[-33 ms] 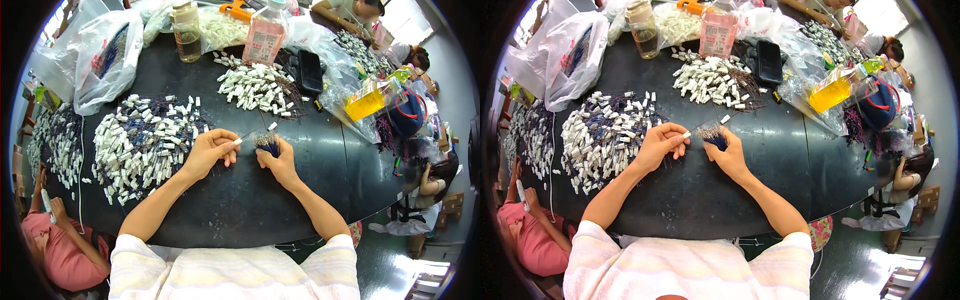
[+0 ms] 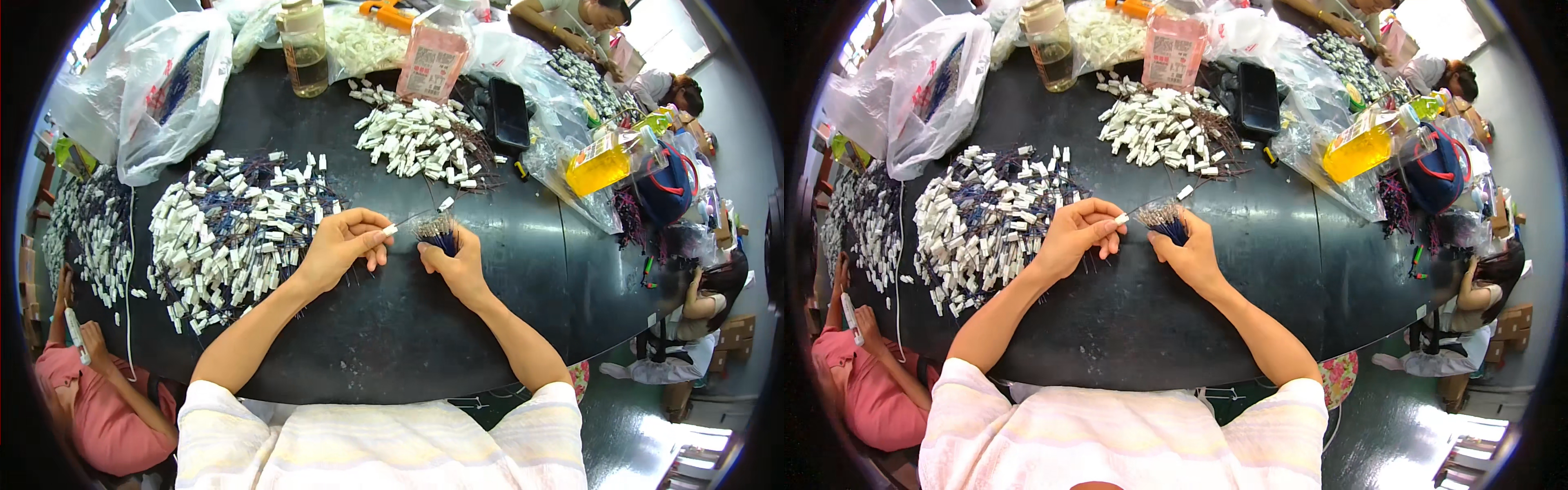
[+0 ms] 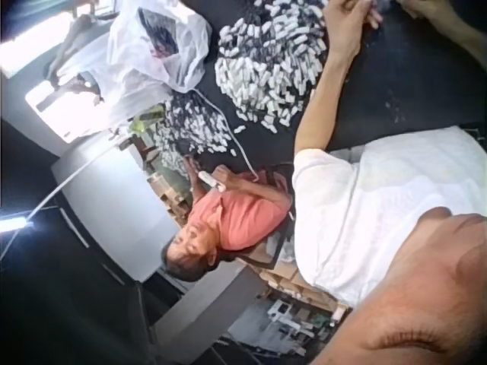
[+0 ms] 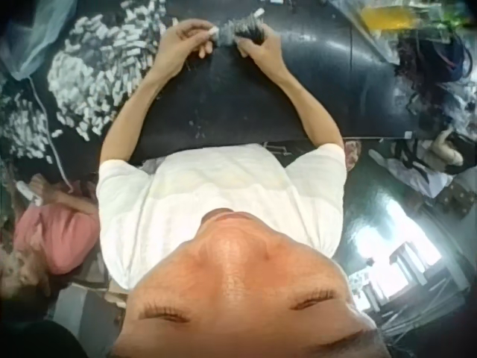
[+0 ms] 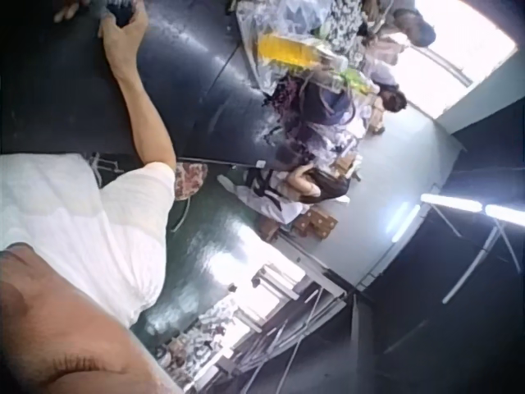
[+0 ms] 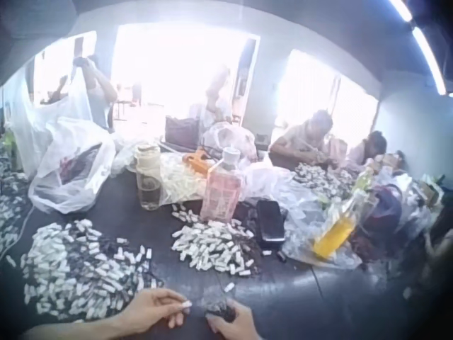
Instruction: The person assembles small white electronic components with wired ends by hand, pulling them from plastic bags and arranging them on a table.
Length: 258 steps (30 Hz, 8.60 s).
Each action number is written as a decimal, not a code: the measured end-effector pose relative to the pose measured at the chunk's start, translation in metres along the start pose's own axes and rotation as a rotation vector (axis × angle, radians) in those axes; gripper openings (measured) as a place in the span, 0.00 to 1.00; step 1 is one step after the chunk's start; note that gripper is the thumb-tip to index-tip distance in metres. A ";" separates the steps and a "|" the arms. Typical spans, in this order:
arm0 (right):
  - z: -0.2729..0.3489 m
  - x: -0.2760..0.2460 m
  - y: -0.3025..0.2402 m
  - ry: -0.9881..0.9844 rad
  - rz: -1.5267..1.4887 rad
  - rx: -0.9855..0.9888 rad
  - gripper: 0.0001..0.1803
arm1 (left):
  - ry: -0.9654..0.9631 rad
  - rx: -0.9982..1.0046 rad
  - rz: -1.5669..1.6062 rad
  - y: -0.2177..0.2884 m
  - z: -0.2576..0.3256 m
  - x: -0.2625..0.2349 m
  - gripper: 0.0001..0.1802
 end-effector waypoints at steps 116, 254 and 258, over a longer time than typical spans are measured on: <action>-0.003 0.001 -0.006 -0.101 -0.035 0.038 0.05 | 0.289 0.634 -1.327 0.045 -0.088 0.015 0.10; -0.005 -0.002 0.002 -0.022 0.083 0.003 0.03 | -0.005 0.154 -0.644 0.018 0.004 0.021 0.09; -0.006 -0.004 0.009 -0.053 -0.048 0.028 0.05 | -0.012 0.052 -0.625 0.035 -0.016 0.011 0.11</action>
Point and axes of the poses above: each hand's wrist, its own z-axis away from the middle knuckle, its own x-axis out of the palm, y = z × x, the point moved 6 cm from there along -z, towards the middle knuckle, and after that the axes turned 4 degrees about y, right-handed, at the moved point
